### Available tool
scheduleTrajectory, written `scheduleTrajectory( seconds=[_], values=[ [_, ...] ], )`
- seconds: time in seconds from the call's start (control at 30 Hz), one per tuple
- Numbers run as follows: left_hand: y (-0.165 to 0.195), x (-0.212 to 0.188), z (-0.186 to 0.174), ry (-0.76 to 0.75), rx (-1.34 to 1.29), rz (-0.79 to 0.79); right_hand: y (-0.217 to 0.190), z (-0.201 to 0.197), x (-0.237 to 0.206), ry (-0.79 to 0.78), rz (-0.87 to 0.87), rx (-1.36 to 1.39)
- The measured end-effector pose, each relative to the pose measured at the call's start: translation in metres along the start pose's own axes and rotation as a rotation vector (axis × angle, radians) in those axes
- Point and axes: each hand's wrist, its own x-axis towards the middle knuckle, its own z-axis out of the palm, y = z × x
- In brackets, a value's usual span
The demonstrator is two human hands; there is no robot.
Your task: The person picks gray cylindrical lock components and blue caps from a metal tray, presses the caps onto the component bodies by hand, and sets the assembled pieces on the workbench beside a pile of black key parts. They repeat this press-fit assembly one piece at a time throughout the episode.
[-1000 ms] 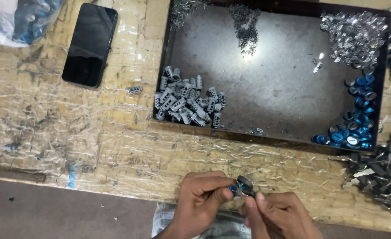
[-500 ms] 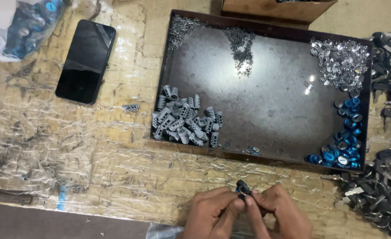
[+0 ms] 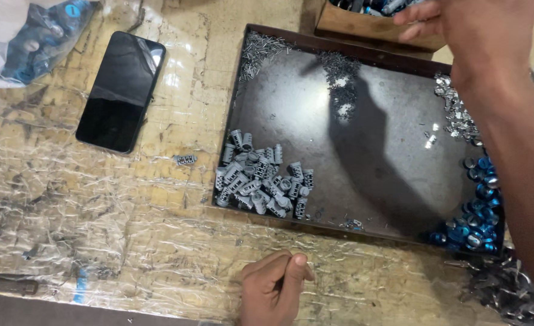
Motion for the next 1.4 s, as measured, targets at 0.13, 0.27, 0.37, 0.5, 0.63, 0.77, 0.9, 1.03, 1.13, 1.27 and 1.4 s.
scheduleTrajectory(
  seconds=[0.13, 0.27, 0.37, 0.5, 0.63, 0.77, 0.9, 1.03, 1.13, 1.27, 1.4],
  values=[
    [-0.004, -0.001, -0.002, -0.020, -0.031, -0.022, 0.012, -0.005, -0.041, -0.006, 0.037, -0.311],
    [-0.011, -0.004, 0.004, 0.037, -0.026, -0.030, 0.005, -0.034, -0.093, 0.049, 0.310, -0.628],
    [-0.019, -0.006, 0.010, 0.057, 0.004, -0.045, -0.003, -0.053, -0.118, 0.044, 0.386, -0.784],
    [-0.026, -0.008, 0.009, 0.011, 0.042, -0.052, 0.004, -0.065, -0.134, -0.096, 0.289, -0.980],
    [-0.022, -0.007, 0.007, 0.039, 0.040, -0.047, 0.025, -0.070, -0.136, -0.097, 0.249, -1.003],
    [-0.012, -0.004, 0.005, 0.027, 0.042, -0.013, 0.045, -0.071, -0.125, -0.185, 0.106, -1.033],
    [-0.005, 0.001, 0.004, 0.036, 0.038, 0.051, 0.055, -0.068, -0.118, -0.219, 0.060, -1.056],
    [0.000, 0.003, 0.004, 0.050, 0.064, 0.035, 0.052, -0.075, -0.124, -0.117, 0.183, -0.858],
    [0.003, 0.004, 0.003, 0.027, 0.098, -0.085, 0.048, -0.084, -0.134, -0.017, 0.227, -0.683],
    [0.006, 0.006, 0.004, 0.018, 0.121, 0.092, 0.048, -0.092, -0.142, 0.005, 0.216, -0.627],
    [0.008, 0.006, 0.005, 0.022, 0.133, 0.122, 0.058, -0.092, -0.137, -0.051, 0.198, -0.748]
  ],
)
